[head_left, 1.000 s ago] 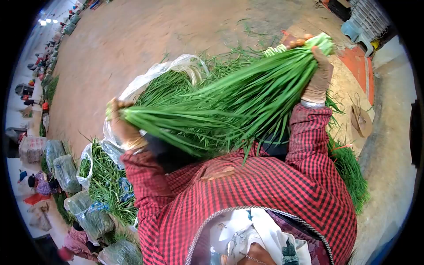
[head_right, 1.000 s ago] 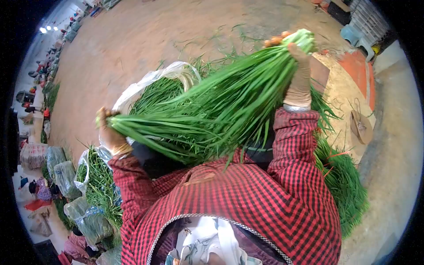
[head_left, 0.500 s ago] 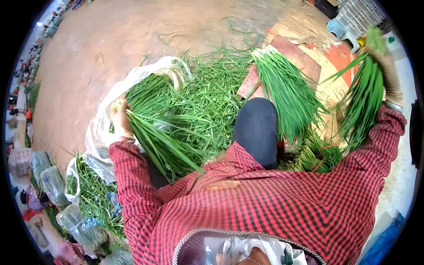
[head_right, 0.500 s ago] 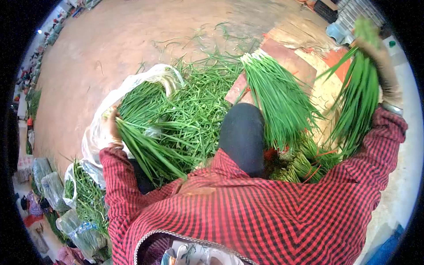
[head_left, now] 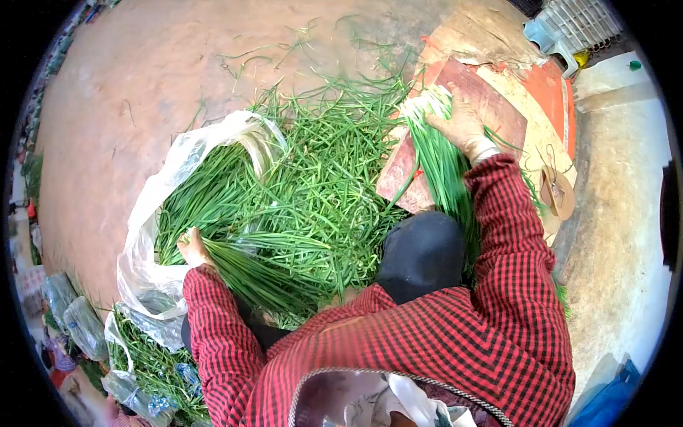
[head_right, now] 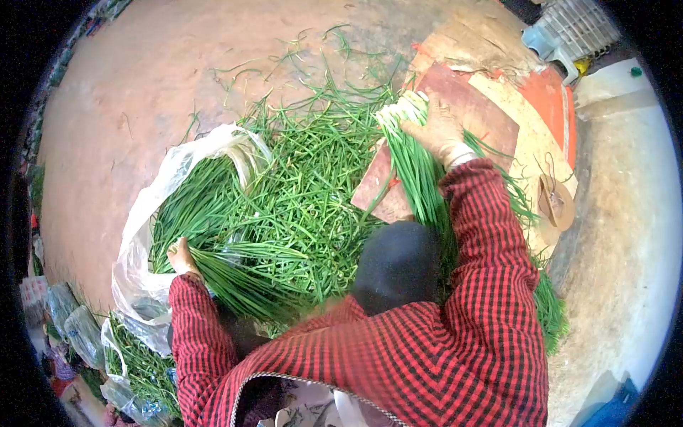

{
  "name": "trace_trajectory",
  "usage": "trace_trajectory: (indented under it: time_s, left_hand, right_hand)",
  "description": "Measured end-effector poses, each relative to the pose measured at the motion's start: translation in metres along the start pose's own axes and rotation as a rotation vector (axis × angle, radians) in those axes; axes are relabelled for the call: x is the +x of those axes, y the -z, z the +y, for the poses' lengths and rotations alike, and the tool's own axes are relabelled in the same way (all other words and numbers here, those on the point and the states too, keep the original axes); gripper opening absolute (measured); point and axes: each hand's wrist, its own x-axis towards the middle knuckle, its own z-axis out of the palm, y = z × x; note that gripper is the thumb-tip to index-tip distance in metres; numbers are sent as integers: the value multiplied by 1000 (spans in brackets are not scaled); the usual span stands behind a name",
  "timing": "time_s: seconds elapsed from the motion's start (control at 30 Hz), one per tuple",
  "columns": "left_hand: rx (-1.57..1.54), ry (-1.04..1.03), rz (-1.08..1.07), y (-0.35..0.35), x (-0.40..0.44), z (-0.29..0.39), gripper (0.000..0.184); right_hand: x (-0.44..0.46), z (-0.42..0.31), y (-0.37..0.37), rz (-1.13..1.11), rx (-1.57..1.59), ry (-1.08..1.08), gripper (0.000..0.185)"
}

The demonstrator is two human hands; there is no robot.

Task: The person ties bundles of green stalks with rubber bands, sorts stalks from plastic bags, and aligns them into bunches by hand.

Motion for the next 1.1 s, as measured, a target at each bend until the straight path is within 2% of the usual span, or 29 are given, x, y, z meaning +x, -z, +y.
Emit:
trace_trajectory:
  time_s: [0.03,0.07,0.1,0.13,0.17,0.23,0.27,0.3,0.33,0.37,0.4,0.43,0.47,0.53,0.6,0.63,0.7,0.77,0.8,0.83,0.87,0.9,0.93,0.97,1.03,1.07,1.1]
  left_hand:
    - [150,0,89,0,-1,4,59]
    - [52,-23,104,-3,-3,2,65]
    - [-48,-49,117,-9,-10,11,71]
    - [35,-105,157,-13,-20,22,75]
    - [99,-153,189,-17,-32,31,76]
    - [-25,-267,188,-31,-71,52,71]
    - [-36,-410,107,-41,-88,57,62]
    - [-23,-453,-6,-59,-119,72,53]
    - [-46,-311,-200,-84,-171,112,37]
    - [54,-499,-393,-104,-169,93,31]
    - [172,-499,-520,-128,-208,114,29]
    - [126,-581,-767,-150,-224,117,32]
    - [227,-678,-841,-175,-245,126,36]
    - [277,-915,-916,-219,-276,132,39]
    - [396,-950,-996,-253,-303,148,42]
    - [484,-852,-1107,-258,-321,174,41]
    - [384,-971,-1010,-285,-336,159,41]
    - [231,-745,-1094,-288,-361,164,42]
    - [305,-796,-1012,-288,-368,155,43]
    - [307,-801,-1017,-290,-369,145,43]
    - [127,-748,-995,-295,-366,132,41]
    - [-47,-688,-972,-293,-365,127,39]
    - [-77,-212,-1154,-290,-358,123,41]
    - [-181,61,-1263,-282,-355,132,38]
    - [87,122,-1314,-272,-350,147,38]
    - [88,120,-1312,-271,-346,144,38]
    - [275,-260,-1270,-273,-340,134,39]
  right_hand:
    - [2,8,-2,3,143,4,96]
    - [0,13,2,6,287,2,100]
    - [0,16,14,2,290,-12,100]
    - [2,20,32,-95,207,-13,104]
    - [2,26,40,-191,126,-12,107]
    - [5,58,29,-130,184,37,109]
    - [4,65,33,-206,216,55,109]
    - [3,72,34,-281,248,78,108]
    - [0,79,28,-272,258,64,105]
    - [-2,82,24,-270,265,63,105]
    - [-4,81,22,-303,371,47,103]
    - [-6,80,19,-335,478,30,101]
    - [-13,79,15,-237,506,39,93]
    - [-20,69,22,-245,540,20,90]
    - [-27,60,29,-236,551,-24,86]
    - [-32,55,32,-233,556,-28,86]
    - [-42,50,35,-136,631,13,90]
    - [-45,63,1,-121,644,-17,92]
    - [-48,63,-9,-55,584,-29,92]
    - [-49,65,-14,12,521,-42,92]
    - [-48,67,-14,72,700,-61,82]
    - [-46,78,-21,76,703,-70,82]
    - [-39,96,-32,222,976,-198,72]
    - [-34,114,-40,372,1246,-323,62]
    - [-34,148,-43,413,1260,-689,44]
    - [-31,168,-53,413,1264,-688,44]
    - [-28,190,-69,330,1095,-713,41]
